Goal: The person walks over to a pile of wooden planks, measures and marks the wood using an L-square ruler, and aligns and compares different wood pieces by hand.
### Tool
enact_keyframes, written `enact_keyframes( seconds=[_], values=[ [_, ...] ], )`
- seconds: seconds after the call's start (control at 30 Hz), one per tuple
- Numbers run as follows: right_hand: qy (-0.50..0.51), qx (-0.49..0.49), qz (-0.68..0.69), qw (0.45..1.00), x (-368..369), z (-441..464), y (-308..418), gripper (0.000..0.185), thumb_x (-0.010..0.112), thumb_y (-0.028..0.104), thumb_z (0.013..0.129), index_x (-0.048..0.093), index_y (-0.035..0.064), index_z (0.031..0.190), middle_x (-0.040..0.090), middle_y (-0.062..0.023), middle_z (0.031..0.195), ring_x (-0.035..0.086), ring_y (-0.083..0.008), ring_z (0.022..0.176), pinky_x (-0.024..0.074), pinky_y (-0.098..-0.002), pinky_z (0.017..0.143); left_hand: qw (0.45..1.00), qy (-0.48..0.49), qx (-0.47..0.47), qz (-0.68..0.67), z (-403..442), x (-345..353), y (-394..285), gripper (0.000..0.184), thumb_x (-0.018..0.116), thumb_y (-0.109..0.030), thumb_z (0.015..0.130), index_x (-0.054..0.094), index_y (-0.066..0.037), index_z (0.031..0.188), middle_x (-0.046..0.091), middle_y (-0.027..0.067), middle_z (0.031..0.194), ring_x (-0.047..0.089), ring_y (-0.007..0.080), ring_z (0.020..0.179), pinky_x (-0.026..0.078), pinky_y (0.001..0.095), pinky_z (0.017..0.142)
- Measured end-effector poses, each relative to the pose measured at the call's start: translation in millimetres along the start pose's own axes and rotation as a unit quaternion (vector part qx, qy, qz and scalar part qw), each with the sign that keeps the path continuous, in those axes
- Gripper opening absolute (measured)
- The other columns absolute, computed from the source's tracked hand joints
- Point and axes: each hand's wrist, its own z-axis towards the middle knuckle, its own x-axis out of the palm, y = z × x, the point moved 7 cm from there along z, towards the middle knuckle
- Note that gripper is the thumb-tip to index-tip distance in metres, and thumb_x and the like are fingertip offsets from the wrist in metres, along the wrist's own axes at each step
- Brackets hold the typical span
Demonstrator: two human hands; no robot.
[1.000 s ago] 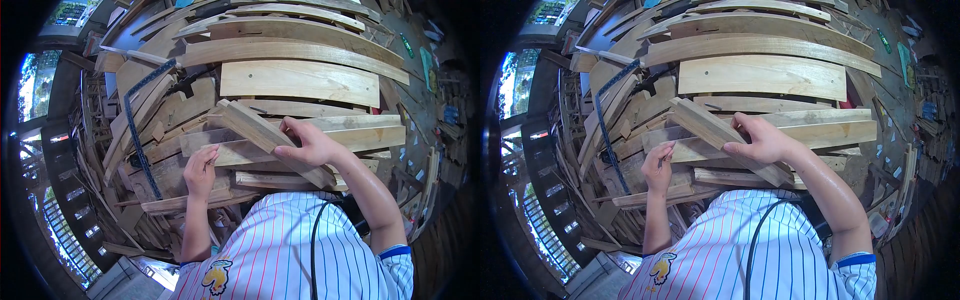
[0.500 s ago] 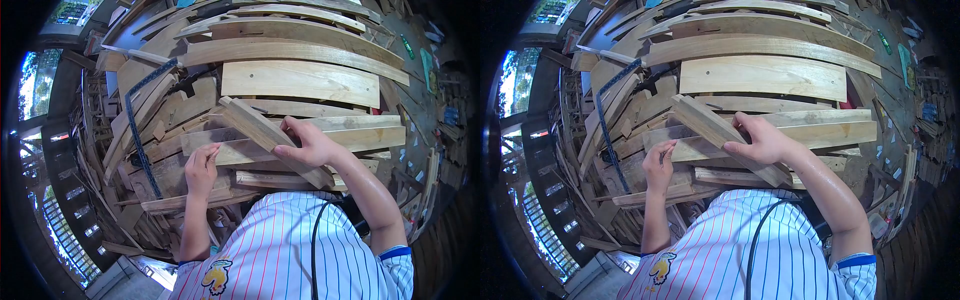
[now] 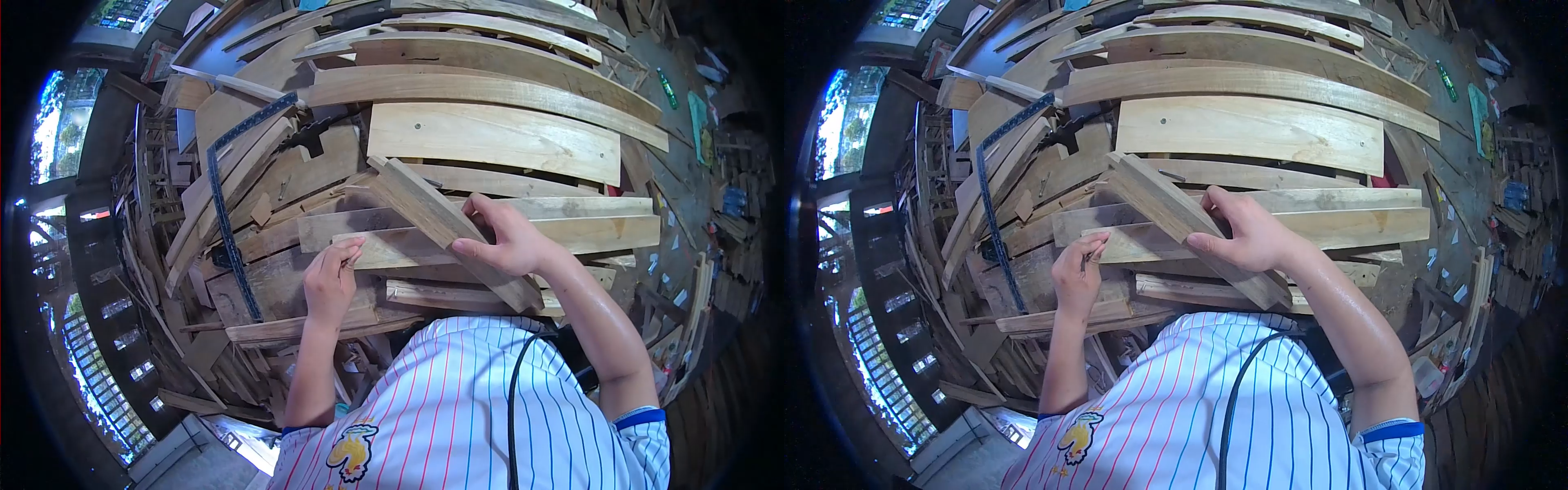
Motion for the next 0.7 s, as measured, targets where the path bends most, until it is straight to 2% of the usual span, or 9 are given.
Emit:
enact_keyframes(
  seconds=[0.07,0.17,0.27,0.37,0.5,0.57,0.6,0.67,0.7],
  values=[
    [0.004,-0.001,0.0,1.0,-1,0,4,0.05,0.076,0.041,0.09,0.054,0.0001,0.108,0.065,-0.0192,0.08,0.062,-0.029,0.072,0.0494,-0.0394,0.067,1.0,-0.002,-0.008,-0.005,1,-1,0,0.008,0.07,-0.005,0.095,0.062,-0.003,0.096,0.078,0.0117,0.104,0.076,0.029,0.096,0.058,0.0352,0.082],
    [0.004,0.002,-0.013,1.0,-2,-1,8,0.05,0.077,0.04,0.09,0.054,-0.0002,0.108,0.065,-0.0191,0.081,0.062,-0.0279,0.073,0.05,-0.0396,0.069,1.0,-0.001,-0.004,-0.012,4,-4,-3,0.012,0.072,0.002,0.089,0.063,-0.003,0.095,0.077,0.0089,0.105,0.074,0.0295,0.093,0.058,0.036,0.079],
    [0.01,0.001,0.01,1.0,1,0,4,0.049,0.076,0.038,0.09,0.053,-0.0007,0.108,0.065,-0.0187,0.081,0.063,-0.0267,0.074,0.0502,-0.0396,0.07,0.999,-0.009,-0.021,-0.023,0,-4,2,0.013,0.072,0.003,0.088,0.063,-0.003,0.095,0.077,0.009,0.105,0.074,0.0298,0.097,0.059,0.0368,0.082],
    [0.001,-0.006,0.015,1.0,3,0,-4,0.049,0.076,0.037,0.09,0.054,-0.0009,0.11,0.065,-0.0173,0.08,0.06,-0.0251,0.071,0.0485,-0.0373,0.067,0.999,0.005,0.008,-0.049,-3,-5,0,0.013,0.072,0.003,0.086,0.064,-0.003,0.095,0.077,0.0095,0.105,0.073,0.03,0.102,0.059,0.0372,0.085],
    [-0.005,-0.006,-0.027,1.0,1,1,1,0.049,0.077,0.037,0.089,0.054,-0.0012,0.111,0.064,-0.0164,0.078,0.059,-0.0236,0.069,0.0474,-0.0363,0.065,0.997,0.035,0.004,-0.074,-9,-6,-2,0.012,0.072,0.002,0.088,0.065,-0.004,0.095,0.077,0.0114,0.105,0.072,0.0297,0.108,0.058,0.0384,0.089],
    [0.027,0.033,-0.007,0.999,4,2,-8,0.042,0.077,0.025,0.092,0.052,0.0004,0.115,0.07,-0.0116,0.091,0.069,-0.0153,0.085,0.0526,-0.0311,0.075,0.995,0.045,0.001,-0.091,-12,-6,0,0.012,0.072,0.0,0.087,0.066,-0.003,0.096,0.076,0.0112,0.107,0.071,0.0302,0.108,0.058,0.0395,0.09],
    [0.029,0.032,-0.012,0.999,5,2,-9,0.042,0.077,0.025,0.092,0.052,0.0004,0.115,0.07,-0.0116,0.091,0.069,-0.0153,0.085,0.0526,-0.0311,0.075,0.994,0.053,-0.007,-0.099,-11,-7,-1,0.011,0.072,0.0,0.087,0.065,-0.003,0.095,0.076,0.0113,0.108,0.071,0.0306,0.107,0.058,0.0399,0.09],
    [-0.009,0.004,-0.009,1.0,3,1,-7,0.048,0.078,0.036,0.089,0.055,-0.0011,0.11,0.065,-0.0156,0.078,0.06,-0.0212,0.069,0.0479,-0.0354,0.066,0.992,0.056,-0.016,-0.108,-10,-8,0,0.01,0.072,0.0,0.087,0.065,-0.003,0.095,0.076,0.0115,0.108,0.071,0.0311,0.106,0.057,0.0402,0.09],
    [-0.006,0.002,-0.013,1.0,4,1,-5,0.048,0.078,0.036,0.089,0.055,-0.0011,0.11,0.065,-0.0156,0.078,0.06,-0.0212,0.069,0.0479,-0.0354,0.066,0.992,0.058,-0.017,-0.113,-10,-8,1,0.01,0.072,-0.001,0.088,0.065,-0.003,0.094,0.075,0.0112,0.108,0.071,0.0314,0.105,0.057,0.0399,0.089]
  ],
)
